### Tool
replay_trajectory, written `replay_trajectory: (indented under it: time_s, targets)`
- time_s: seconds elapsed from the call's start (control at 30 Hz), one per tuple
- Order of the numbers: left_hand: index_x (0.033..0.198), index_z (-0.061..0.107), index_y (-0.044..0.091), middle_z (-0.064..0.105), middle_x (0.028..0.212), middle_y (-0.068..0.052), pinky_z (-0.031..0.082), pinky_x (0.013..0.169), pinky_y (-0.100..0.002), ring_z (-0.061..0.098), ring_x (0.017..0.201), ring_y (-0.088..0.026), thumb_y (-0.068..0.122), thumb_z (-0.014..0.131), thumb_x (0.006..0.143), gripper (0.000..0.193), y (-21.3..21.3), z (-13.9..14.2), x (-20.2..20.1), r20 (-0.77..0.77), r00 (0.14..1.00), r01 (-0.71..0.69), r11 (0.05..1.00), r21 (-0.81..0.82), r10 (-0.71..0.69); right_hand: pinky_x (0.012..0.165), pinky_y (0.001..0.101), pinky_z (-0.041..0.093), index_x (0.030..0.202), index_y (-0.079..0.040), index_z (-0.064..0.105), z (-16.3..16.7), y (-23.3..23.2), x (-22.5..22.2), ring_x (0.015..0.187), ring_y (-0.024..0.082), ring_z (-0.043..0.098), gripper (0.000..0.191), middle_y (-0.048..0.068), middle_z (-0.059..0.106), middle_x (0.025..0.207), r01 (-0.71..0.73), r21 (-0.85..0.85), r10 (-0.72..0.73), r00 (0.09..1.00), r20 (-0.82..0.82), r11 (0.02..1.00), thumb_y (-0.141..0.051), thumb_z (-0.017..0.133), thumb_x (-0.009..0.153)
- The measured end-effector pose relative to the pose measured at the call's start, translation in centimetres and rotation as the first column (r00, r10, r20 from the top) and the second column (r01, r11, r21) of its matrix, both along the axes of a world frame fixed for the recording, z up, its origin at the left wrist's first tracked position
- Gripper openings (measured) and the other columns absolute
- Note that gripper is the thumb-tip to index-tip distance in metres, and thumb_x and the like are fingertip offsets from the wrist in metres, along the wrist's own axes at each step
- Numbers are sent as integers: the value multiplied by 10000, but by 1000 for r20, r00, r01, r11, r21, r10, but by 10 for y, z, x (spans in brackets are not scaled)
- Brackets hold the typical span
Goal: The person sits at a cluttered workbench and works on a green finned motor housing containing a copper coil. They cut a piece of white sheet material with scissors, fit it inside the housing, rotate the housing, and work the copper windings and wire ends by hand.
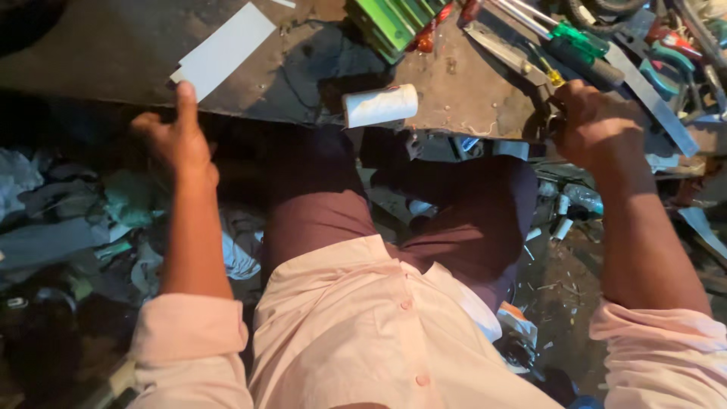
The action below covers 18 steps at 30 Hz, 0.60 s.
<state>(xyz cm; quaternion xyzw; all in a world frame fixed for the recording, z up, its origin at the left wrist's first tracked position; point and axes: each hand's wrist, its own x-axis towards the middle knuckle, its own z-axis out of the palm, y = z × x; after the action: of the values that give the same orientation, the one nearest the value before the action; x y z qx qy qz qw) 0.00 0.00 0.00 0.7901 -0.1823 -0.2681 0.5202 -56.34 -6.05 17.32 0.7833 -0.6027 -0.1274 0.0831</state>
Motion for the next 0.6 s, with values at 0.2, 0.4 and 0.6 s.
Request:
replay_trajectory:
  time_s: [0.2,0.4,0.6]
  targets:
    - [1396,523,47,669,1319,-95,445,964,-372,613,1174,-235,536,828,863,785,3,17,-1,132,983,118,989,88,-129,680,502,565,1175,-139,696,6,6,-4,811,379,725,390,176,732,950,67,-18,-68,993,-92,998,-454,721,947]
    - [1040,668,-38,672,855,-117,510,589,-331,640,655,-175,312,743,990,362,11,35,8,-295,919,256,965,-61,-263,697,481,568,986,-133,770,26,6,10,827,369,705,314,162,744,918,79,99,-71,995,-75,992,-418,798,858]
    - [985,706,21,727,812,-47,494,535,-229,652,581,-108,202,620,1026,204,29,29,20,-319,880,312,934,-172,-352,719,289,564,1042,14,699,24,62,36,768,170,715,255,144,740,877,109,42,-110,742,661,993,-218,779,973]
